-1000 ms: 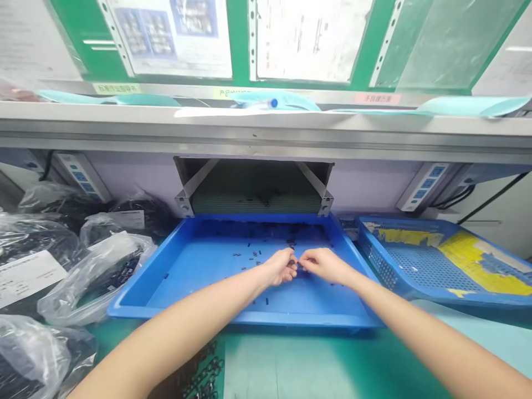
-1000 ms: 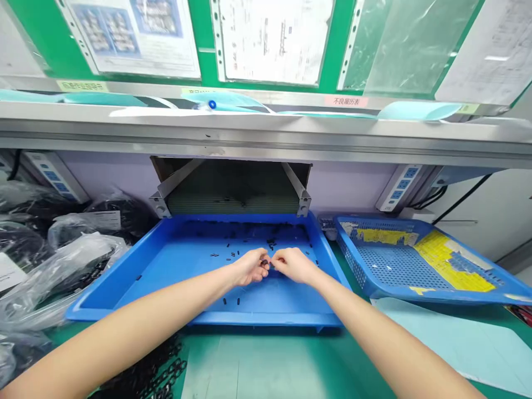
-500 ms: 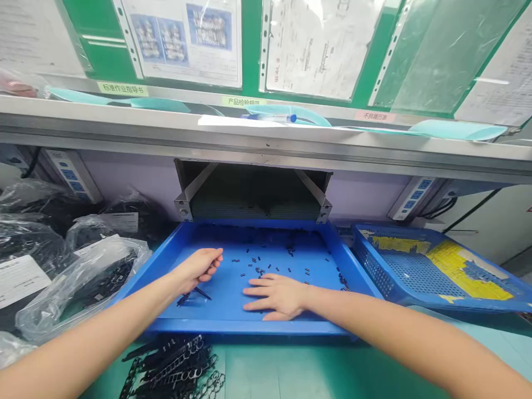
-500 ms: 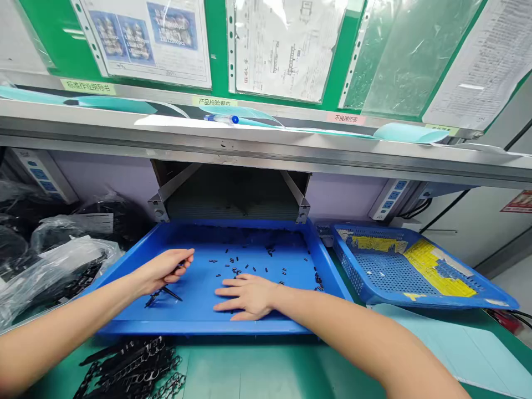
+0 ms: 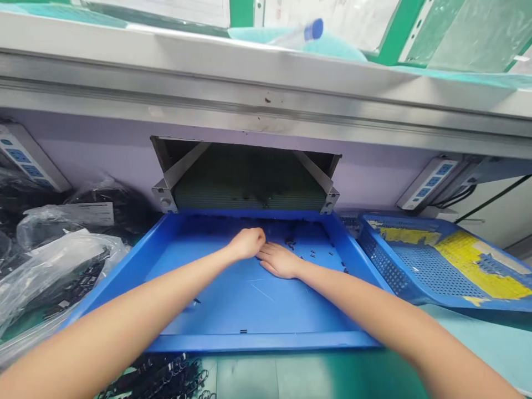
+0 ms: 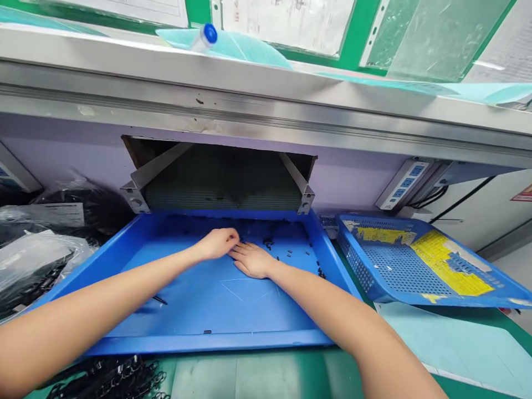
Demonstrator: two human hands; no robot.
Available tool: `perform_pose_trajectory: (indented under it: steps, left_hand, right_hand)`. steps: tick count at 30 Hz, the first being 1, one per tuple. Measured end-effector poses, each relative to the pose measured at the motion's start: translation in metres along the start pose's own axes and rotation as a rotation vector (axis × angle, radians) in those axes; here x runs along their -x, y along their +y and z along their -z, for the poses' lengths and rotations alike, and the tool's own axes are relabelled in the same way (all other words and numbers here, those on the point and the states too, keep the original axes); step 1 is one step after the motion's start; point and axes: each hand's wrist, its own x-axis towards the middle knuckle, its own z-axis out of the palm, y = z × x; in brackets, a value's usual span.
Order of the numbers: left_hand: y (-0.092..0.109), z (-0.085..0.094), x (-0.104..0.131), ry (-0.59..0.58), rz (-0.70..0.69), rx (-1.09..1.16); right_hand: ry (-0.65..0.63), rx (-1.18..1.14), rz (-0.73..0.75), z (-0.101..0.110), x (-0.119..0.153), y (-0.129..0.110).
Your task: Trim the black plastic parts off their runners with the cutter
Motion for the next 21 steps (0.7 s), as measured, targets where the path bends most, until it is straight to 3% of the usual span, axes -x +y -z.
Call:
perform_pose_trajectory:
  steps: [5, 11, 16, 21]
  left_hand:
    - [0.034, -0.050, -0.053, -0.091, -0.075, -0.206]
    - [0.045, -0.073, -0.080, -0.127, -0.077, -0.283]
    - [0.045, -0.065, -0.070, -0.076, -0.089, -0.240]
    - [0.027, -0.023, -0.040, 0.006, -0.047, -0.088]
  right_hand:
    - [0.005, -0.014, -0.009, -0.003, 0.004, -0.007]
    - [0.003, -0.098, -0.065, -0.007, 0.002, 0.000]
    - [0.016, -0.112, -0.179, -0.011, -0.011, 0.012]
    - [0.085, -0.053, -0.403, 0.004, 0.000, 0.043]
